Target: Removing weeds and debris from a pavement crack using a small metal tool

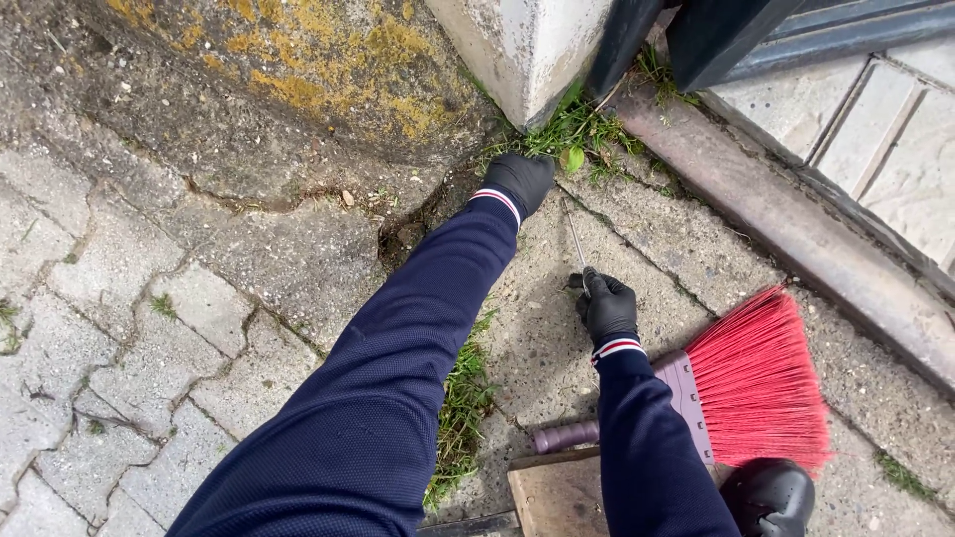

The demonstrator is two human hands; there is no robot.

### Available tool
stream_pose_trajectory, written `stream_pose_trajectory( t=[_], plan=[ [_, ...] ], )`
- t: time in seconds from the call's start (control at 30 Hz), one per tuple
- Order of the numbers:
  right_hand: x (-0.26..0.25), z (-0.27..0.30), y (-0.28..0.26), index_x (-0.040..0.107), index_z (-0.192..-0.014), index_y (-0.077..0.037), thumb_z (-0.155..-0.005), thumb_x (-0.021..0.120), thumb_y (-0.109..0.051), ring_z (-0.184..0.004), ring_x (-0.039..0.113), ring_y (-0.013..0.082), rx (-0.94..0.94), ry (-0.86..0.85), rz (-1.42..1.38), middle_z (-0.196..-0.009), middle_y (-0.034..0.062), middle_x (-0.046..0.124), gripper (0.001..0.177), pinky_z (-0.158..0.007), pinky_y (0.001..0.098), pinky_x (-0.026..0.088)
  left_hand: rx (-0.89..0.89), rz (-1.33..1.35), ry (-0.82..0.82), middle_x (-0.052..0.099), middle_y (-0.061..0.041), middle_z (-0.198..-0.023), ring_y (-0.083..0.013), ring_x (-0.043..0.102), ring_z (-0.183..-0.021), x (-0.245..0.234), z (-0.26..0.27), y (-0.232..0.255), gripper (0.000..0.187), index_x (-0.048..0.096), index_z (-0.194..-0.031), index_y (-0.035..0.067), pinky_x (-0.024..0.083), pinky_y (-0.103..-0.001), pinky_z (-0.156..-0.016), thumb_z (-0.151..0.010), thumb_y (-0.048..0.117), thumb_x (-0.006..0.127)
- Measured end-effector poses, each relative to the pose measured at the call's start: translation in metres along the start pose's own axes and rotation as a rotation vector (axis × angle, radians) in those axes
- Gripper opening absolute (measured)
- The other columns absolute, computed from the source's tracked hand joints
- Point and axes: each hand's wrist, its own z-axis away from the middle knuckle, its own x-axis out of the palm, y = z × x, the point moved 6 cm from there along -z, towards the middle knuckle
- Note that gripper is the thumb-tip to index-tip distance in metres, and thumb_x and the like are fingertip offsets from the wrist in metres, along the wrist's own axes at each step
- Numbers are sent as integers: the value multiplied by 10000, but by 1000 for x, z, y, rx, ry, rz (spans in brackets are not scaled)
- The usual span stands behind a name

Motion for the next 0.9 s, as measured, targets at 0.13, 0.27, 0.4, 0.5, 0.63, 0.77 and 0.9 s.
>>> stream_pose_trajectory(
  t=[0.13,0.27,0.4,0.5,0.63,0.77,0.9],
  plan=[
    [2,7,-6,719,-996,-43,-925,801,-333,-655,604,161,28,-7,14,-740,97,608,309,-570,295,543,129,-161,-9,722,-25,-672,-284,767,-701,-3,1,0,51,692,-878,146,569,-493,-530,-885,169,648],
    [4,-1,-6,724,-987,-42,-941,762,-321,-621,623,171,33,1,52,-697,100,595,286,-501,280,520,320,-301,-11,679,-102,-643,-361,725,-674,12,-12,-5,67,690,-799,134,504,-603,-457,-837,116,639],
    [-1,-12,8,744,-974,-67,-928,765,-353,-595,636,178,24,14,114,-665,104,604,290,-483,286,531,122,-132,-237,766,-179,-1014,-412,686,-1051,40,-13,2,384,804,-1056,82,541,-611,-888,-948,403,624],
    [3,-1,-1,741,-958,-67,-935,750,-346,-586,640,187,24,22,110,-654,117,601,280,-474,288,525,78,-181,-276,786,-61,-875,-345,736,-898,122,-35,-1,218,827,-882,282,580,-596,-686,-818,429,679],
    [2,6,-8,737,-963,-60,-930,751,-356,-590,641,182,18,35,132,-656,114,604,298,-482,289,526,14,-229,-284,771,-109,-807,-394,749,-846,13,-30,4,221,817,-863,153,576,-689,-613,-873,249,619],
    [3,18,-22,725,-948,-27,-919,770,-328,-593,604,195,2,28,55,-681,134,583,305,-480,292,498,-52,4,-479,798,-50,-1035,-308,729,-1095,-69,-12,2,343,797,-1073,131,592,-558,-876,-970,227,484],
    [4,18,-25,724,-951,-9,-917,777,-314,-590,599,191,-3,30,20,-691,137,601,311,-479,293,495,-9,-58,-482,802,-49,-973,-292,753,-1034,-74,-6,7,314,806,-1018,156,601,-542,-826,-946,277,525]
  ],
)
